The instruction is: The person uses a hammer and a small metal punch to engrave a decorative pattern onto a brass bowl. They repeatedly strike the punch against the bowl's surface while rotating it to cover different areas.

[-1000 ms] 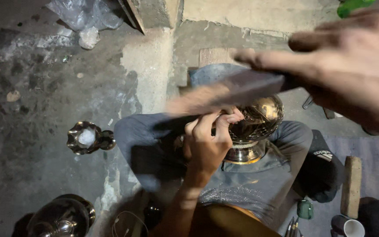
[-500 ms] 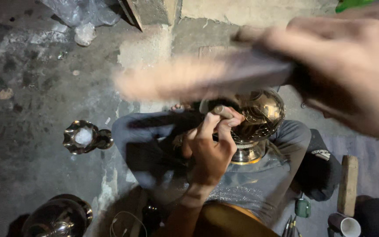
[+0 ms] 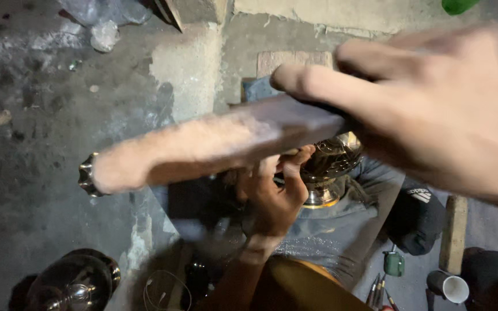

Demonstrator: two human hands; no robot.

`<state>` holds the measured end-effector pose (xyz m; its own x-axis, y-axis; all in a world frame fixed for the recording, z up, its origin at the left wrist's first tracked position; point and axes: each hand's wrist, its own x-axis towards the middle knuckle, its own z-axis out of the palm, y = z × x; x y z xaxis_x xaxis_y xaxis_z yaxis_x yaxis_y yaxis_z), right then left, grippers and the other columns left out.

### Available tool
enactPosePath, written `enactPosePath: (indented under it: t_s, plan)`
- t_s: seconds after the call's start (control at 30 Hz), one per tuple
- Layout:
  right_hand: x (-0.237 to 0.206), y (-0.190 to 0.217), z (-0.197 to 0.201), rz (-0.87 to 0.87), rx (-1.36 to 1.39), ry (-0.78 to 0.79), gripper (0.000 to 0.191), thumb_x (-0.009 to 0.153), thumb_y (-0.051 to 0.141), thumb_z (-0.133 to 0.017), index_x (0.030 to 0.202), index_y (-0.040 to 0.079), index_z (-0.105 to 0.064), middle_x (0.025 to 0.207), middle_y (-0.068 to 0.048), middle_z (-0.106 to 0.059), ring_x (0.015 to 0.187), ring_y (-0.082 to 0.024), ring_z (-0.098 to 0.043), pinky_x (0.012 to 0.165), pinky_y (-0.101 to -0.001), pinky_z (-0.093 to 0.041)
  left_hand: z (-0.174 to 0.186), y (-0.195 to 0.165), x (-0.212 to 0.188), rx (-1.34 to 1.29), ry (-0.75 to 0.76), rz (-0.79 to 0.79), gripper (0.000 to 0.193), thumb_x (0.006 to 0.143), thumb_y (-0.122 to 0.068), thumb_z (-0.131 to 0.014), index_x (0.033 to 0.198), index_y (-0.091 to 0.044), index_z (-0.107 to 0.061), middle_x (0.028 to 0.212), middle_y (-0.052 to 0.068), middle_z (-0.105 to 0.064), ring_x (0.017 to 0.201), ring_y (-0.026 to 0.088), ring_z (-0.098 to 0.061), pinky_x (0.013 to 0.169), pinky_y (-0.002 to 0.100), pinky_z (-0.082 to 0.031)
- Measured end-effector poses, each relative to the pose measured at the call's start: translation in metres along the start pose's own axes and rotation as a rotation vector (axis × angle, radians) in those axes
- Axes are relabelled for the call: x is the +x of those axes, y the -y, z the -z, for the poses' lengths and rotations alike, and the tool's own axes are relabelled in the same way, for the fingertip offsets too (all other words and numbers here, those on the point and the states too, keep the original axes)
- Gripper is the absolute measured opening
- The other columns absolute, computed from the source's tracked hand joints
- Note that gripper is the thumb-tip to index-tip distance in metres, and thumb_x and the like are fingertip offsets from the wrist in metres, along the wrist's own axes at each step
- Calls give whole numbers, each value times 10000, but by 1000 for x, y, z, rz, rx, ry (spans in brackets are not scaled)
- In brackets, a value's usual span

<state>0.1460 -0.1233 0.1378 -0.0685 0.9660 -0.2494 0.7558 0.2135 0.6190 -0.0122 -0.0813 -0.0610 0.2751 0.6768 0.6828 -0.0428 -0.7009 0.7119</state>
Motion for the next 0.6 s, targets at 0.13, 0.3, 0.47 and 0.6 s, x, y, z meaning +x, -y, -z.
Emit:
enactPosePath:
  t_s: [0.13, 0.3, 0.47, 0.6]
  plan:
    - [6, 1, 20, -3, -106, -308, 574, 1003, 263, -455, 1529, 471, -353, 997, -26, -729, 554, -132, -600, 396, -241, -421, -4, 8, -6, 135, -51, -24, 82, 982, -31, -661, 1049, -58, -624, 960, 60, -793, 841, 209, -783, 803, 341, -600]
    - [11, 7, 13, 28, -24, -75, 535, 1079, 315, -377, 1581, 418, -225, 963, -54, -689, 510, -125, -539, 372, -262, -387, -8, 10, -7, -168, -16, 80, 155, 1004, 68, -664, 1123, -2, -593, 1043, 126, -776, 951, 226, -801, 865, 298, -669]
    - [14, 13, 8, 21, 86, -235, 614, 1022, 277, -393, 1588, 443, -220, 1134, -91, -709, 389, -117, -507, 299, -276, -373, -2, 7, -8, -28, -35, 54, 146, 1006, -26, -730, 1091, -32, -612, 988, 89, -794, 878, 207, -812, 784, 301, -630]
    - [-2, 14, 5, 4, 66, -250, 679, 1037, 239, -414, 1643, 434, -177, 1095, -68, -726, 397, -105, -505, 301, -251, -370, 2, 3, -12, 249, -66, 26, 133, 959, -133, -729, 1036, -44, -667, 925, 131, -718, 828, 327, -706, 792, 438, -550]
